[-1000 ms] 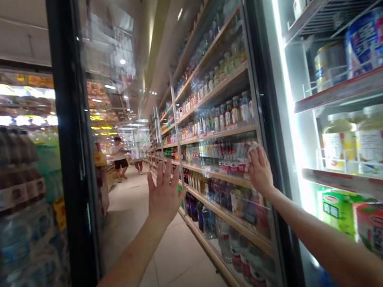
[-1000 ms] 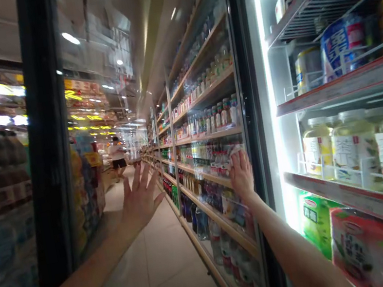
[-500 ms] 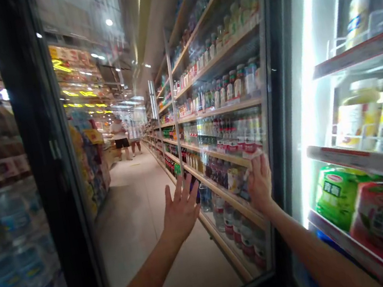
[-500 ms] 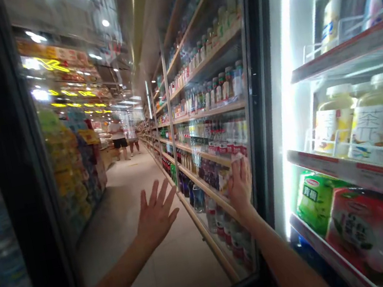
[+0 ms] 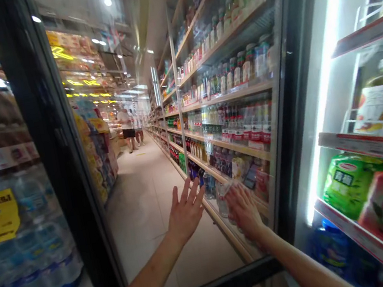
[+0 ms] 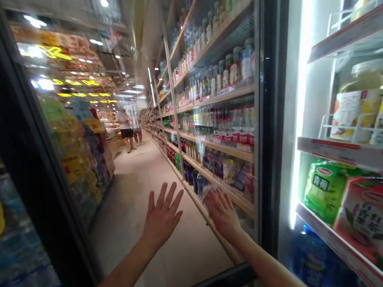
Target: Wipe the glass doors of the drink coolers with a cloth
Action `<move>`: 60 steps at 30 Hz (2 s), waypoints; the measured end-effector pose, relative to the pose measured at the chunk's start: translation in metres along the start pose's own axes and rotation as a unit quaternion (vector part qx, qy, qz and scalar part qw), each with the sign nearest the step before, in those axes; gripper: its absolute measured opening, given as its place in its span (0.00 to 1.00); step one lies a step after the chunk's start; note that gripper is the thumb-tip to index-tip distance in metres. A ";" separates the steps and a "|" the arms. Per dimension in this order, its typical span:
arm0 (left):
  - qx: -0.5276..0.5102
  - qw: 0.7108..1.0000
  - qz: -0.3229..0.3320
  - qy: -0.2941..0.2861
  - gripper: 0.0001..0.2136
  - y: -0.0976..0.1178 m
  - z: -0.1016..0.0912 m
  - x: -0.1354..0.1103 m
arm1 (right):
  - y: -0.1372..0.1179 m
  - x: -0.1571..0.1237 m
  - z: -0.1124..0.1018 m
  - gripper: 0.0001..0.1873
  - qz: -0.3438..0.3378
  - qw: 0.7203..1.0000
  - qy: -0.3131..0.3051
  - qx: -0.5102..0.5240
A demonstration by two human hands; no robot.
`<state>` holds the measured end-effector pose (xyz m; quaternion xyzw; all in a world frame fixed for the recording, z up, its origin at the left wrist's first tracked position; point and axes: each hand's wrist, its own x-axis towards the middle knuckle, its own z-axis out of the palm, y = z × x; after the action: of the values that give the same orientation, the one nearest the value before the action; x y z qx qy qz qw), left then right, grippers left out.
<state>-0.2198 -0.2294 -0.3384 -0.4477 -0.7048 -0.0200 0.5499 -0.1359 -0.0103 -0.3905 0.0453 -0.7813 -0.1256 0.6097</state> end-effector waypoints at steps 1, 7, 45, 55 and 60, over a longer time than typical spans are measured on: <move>-0.001 1.000 0.004 -0.002 0.22 0.000 0.000 -0.003 | -0.008 -0.011 0.000 0.25 -0.029 0.999 -0.022 0.006; -0.014 1.000 0.014 -0.007 0.22 0.002 0.003 -0.017 | 0.017 0.033 0.001 0.29 0.111 0.992 0.054 0.001; -0.002 0.996 -0.085 -0.015 0.25 -0.040 -0.016 -0.068 | -0.054 0.049 0.016 0.21 -0.017 0.999 0.019 0.023; -0.013 0.995 -0.097 -0.003 0.26 -0.035 -0.011 -0.067 | 0.006 0.004 0.010 0.29 0.174 0.982 0.075 -0.015; -0.020 0.993 -0.116 0.007 0.28 -0.027 -0.007 -0.067 | -0.012 0.005 0.011 0.32 0.185 0.979 0.079 -0.013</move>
<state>-0.2332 -0.2900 -0.3763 -0.3738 -0.7474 -0.1012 0.5399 -0.1488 -0.0212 -0.3913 -0.0983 -0.7235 -0.0166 0.6831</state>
